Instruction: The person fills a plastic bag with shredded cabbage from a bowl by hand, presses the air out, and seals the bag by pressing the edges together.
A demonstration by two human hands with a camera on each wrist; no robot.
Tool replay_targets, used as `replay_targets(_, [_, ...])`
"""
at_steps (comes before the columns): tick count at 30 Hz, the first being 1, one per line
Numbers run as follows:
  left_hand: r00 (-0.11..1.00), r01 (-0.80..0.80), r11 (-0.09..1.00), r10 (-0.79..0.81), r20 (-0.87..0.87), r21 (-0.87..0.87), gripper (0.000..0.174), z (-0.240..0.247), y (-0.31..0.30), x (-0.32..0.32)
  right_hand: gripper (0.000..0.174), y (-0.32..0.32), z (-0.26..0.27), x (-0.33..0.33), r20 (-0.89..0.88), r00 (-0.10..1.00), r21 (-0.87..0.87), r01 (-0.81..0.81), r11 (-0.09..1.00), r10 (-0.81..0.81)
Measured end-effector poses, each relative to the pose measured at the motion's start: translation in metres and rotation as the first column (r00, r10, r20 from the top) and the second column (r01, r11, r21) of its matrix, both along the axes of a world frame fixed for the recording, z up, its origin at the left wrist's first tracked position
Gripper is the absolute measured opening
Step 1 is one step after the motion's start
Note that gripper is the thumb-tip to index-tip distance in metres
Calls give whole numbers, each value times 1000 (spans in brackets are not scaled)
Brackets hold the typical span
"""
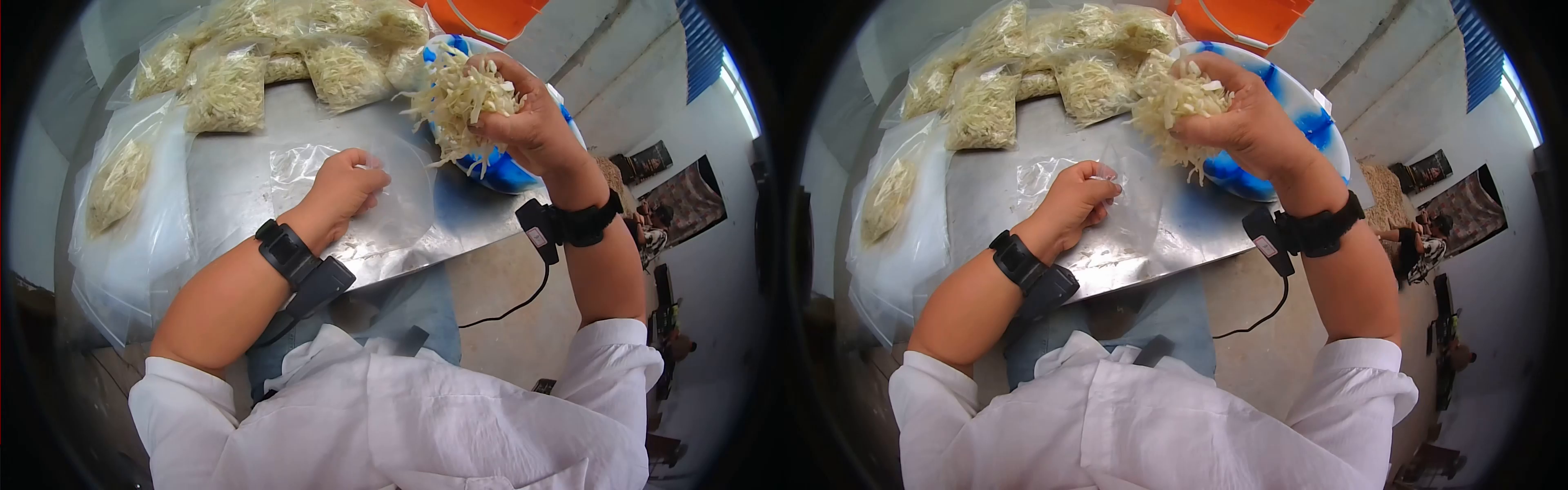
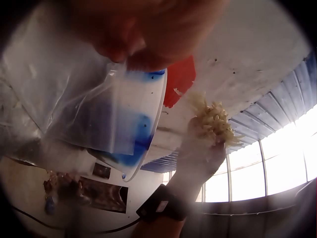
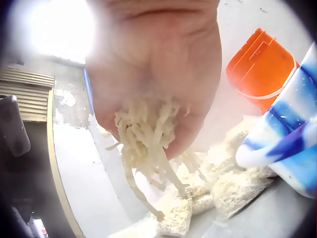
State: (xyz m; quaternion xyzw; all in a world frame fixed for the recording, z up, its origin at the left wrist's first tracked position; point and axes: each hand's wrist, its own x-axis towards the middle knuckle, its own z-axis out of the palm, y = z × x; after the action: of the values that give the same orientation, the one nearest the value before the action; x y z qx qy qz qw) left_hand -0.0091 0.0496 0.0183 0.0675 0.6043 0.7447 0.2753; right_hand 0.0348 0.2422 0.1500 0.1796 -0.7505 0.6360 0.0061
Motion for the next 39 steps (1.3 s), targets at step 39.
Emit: replay_targets(39, [840, -95, 995, 68, -538, -23, 8, -7, -5, -3, 57, -30, -80, -28, 67, 978, 864, -155, 479, 196])
